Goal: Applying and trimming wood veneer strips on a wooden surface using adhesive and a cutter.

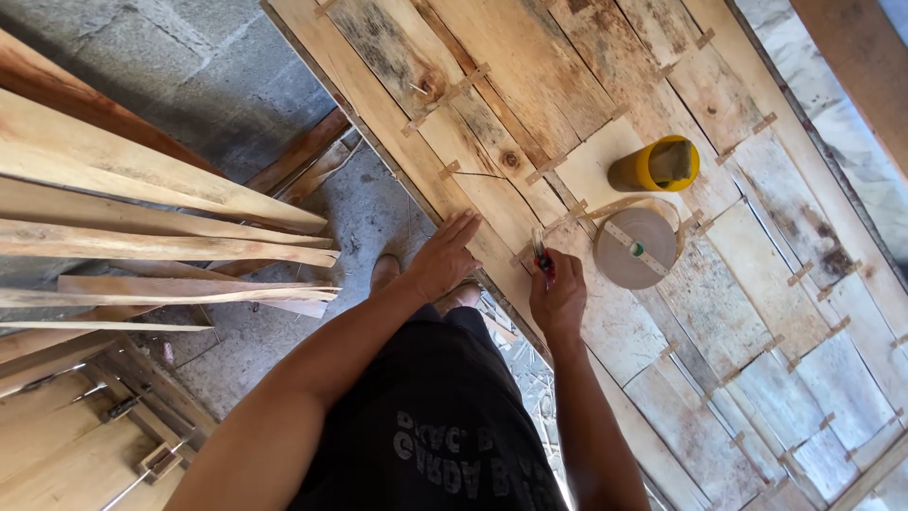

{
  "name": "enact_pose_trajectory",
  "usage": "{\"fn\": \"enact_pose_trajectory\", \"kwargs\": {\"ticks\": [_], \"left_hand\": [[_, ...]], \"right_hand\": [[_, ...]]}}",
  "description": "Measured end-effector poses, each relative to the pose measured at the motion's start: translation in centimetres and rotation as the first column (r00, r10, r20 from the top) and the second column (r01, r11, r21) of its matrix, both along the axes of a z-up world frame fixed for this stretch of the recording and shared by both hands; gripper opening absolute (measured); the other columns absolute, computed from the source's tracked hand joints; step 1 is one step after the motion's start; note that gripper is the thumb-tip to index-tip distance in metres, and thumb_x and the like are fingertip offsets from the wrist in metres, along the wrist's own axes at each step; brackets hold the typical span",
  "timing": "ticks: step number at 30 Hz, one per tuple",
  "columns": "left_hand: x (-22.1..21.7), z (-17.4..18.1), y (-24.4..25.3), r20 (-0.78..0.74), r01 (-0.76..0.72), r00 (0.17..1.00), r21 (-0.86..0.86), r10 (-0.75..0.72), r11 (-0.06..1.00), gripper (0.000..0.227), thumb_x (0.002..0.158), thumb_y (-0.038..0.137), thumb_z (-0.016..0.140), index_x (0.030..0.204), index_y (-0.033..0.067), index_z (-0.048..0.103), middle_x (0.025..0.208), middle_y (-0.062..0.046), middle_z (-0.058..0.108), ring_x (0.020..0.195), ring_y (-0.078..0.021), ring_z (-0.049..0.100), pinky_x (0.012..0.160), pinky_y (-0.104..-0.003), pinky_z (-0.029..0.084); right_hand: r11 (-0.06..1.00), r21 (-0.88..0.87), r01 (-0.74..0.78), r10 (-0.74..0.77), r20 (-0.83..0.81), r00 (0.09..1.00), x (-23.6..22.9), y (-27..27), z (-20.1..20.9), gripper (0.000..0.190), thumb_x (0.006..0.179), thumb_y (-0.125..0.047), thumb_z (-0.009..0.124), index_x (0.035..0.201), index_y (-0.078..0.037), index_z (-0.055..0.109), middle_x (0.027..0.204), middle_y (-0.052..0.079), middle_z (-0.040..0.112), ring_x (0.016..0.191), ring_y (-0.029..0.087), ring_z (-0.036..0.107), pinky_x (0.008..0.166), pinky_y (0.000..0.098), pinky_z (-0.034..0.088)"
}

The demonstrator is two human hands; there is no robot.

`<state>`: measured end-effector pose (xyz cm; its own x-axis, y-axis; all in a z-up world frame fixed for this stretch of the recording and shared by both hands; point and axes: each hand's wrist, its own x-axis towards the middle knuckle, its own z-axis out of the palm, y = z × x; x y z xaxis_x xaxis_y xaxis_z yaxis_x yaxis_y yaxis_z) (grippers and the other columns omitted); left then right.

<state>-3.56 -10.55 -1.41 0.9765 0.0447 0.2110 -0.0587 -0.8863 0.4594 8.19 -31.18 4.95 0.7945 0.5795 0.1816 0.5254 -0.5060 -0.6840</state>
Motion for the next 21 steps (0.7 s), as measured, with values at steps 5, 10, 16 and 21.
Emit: {"fn": "enact_pose_trajectory", "kwargs": {"ticks": [5,10,16,21], "left_hand": [[1.3,-1.9,0.5,-0.158,-0.003,0.987,0.135,0.024,0.991,0.045,0.094,0.041,0.068,0.079,-0.0004,0.078,0.163,-0.024,0.036,0.154,-0.0349,0.027,0.127,-0.046,0.018],[1.7,-2.0,1.5,-0.125,0.006,0.992,0.187,0.017,0.982,0.046,0.094,0.040,0.067,0.078,-0.0012,0.078,0.161,-0.022,0.040,0.153,-0.0343,0.027,0.126,-0.047,0.018],[3.7,-1.7,4.7,-0.317,0.014,0.947,0.213,0.055,0.977,0.042,0.099,0.035,0.066,0.075,0.0028,0.079,0.156,-0.019,0.047,0.152,-0.0320,0.033,0.129,-0.045,0.016],[3.3,-0.7,7.4,-0.197,-0.049,0.974,0.304,0.113,0.951,0.036,0.095,0.037,0.068,0.083,0.0055,0.082,0.154,-0.016,0.050,0.150,-0.0290,0.037,0.128,-0.044,0.015]], "right_hand": [[0.997,-0.042,0.059,-0.059,-0.009,0.998,-1.6,-2.7,-1.4,0.033,0.087,-0.004,0.071,0.119,-0.001,0.066,0.106,0.021,0.067,0.089,0.036,0.069,0.078,0.0432,0.058],[0.993,-0.078,0.091,-0.093,-0.018,0.996,-1.9,-3.2,-1.9,0.034,0.087,-0.004,0.071,0.121,-0.001,0.067,0.107,0.021,0.068,0.089,0.035,0.070,0.079,0.0435,0.058],[0.992,-0.127,-0.001,0.005,0.028,1.000,-0.3,0.6,0.6,0.032,0.090,-0.007,0.070,0.122,-0.002,0.068,0.112,0.020,0.067,0.094,0.036,0.069,0.080,0.0439,0.058],[0.936,-0.303,-0.181,0.241,0.173,0.955,3.1,4.2,-0.5,0.026,0.094,-0.012,0.072,0.119,-0.005,0.069,0.113,0.015,0.069,0.103,0.036,0.066,0.091,0.0457,0.052]]}}
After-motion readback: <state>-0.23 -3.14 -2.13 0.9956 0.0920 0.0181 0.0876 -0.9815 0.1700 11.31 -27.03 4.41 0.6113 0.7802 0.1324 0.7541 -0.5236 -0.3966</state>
